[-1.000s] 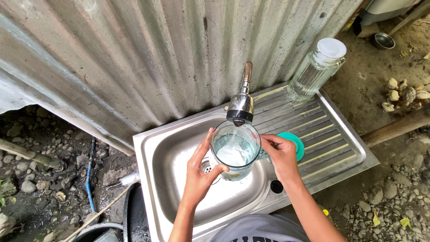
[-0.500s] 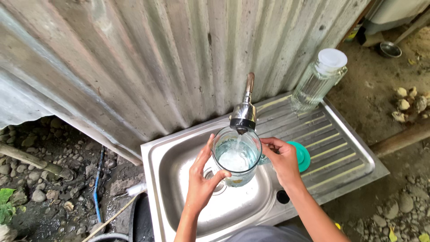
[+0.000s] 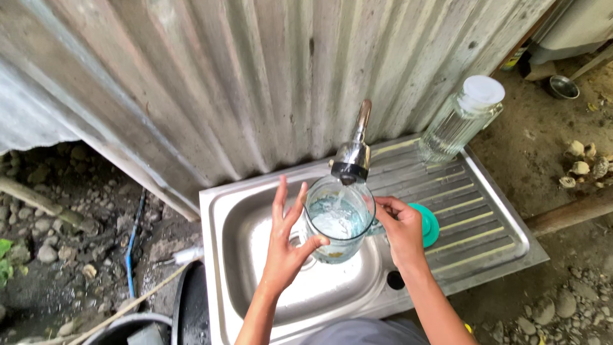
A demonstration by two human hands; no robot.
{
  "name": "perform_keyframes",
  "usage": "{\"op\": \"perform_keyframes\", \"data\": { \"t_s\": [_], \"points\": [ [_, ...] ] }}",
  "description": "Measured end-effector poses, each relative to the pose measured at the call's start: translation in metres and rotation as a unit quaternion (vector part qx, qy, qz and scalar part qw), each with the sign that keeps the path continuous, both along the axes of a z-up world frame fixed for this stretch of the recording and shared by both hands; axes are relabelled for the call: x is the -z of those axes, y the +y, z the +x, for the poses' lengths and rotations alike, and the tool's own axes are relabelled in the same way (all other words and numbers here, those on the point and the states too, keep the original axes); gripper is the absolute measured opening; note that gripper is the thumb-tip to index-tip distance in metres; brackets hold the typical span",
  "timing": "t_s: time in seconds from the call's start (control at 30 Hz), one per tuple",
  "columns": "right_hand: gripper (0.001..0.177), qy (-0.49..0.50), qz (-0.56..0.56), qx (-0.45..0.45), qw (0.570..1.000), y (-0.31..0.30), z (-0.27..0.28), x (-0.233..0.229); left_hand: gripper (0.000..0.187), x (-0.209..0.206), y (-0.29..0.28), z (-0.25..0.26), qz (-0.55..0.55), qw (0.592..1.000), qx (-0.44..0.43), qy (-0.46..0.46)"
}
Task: The person fills a clear glass jar with water from an outdoor tap, secures its lid, then refills a glass pitcher with a green lid from the same tap and places it on the sink drainer. Chickens are visible nearby but not interacted with.
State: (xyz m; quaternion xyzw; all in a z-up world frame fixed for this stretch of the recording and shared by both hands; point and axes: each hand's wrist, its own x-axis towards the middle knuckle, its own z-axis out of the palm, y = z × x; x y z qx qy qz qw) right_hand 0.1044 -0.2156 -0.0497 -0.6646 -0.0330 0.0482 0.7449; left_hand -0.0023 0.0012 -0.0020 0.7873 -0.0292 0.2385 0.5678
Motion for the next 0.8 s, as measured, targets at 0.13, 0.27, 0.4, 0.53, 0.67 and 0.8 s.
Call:
{"op": "perform_keyframes", "data": {
  "t_s": [0.13, 0.27, 0.4, 0.53, 0.67, 0.8],
  "points": [
    [0.019, -0.015, 0.017, -0.014, 1.0, -0.002, -0.001, 0.005, 0.098, 0.005, 0.001, -0.003, -0.043, 0.997, 0.041, 0.052],
    [0.019, -0.009, 0.019, -0.009, 1.0, -0.005, 0.0, 0.011, 0.102, 0.002, 0.0, -0.003, -0.016, 0.997, 0.028, 0.065],
    [0.018, -0.016, 0.022, -0.01, 1.0, -0.013, -0.003, 0.019, 0.101, 0.004, -0.005, -0.006, -0.042, 0.996, 0.037, 0.062],
    [0.017, -0.013, 0.033, -0.004, 0.999, -0.015, -0.004, 0.02, 0.096, 0.004, -0.008, -0.002, -0.031, 0.997, 0.051, 0.053],
    [0.017, -0.004, 0.008, 0.016, 1.0, -0.02, -0.007, 0.018, 0.093, 0.003, -0.014, 0.0, -0.013, 0.998, 0.047, 0.043],
    [0.018, -0.012, -0.001, 0.028, 1.0, -0.024, -0.008, 0.015, 0.09, 0.0, -0.019, 0.003, 0.005, 0.999, 0.026, 0.044]
  ]
}}
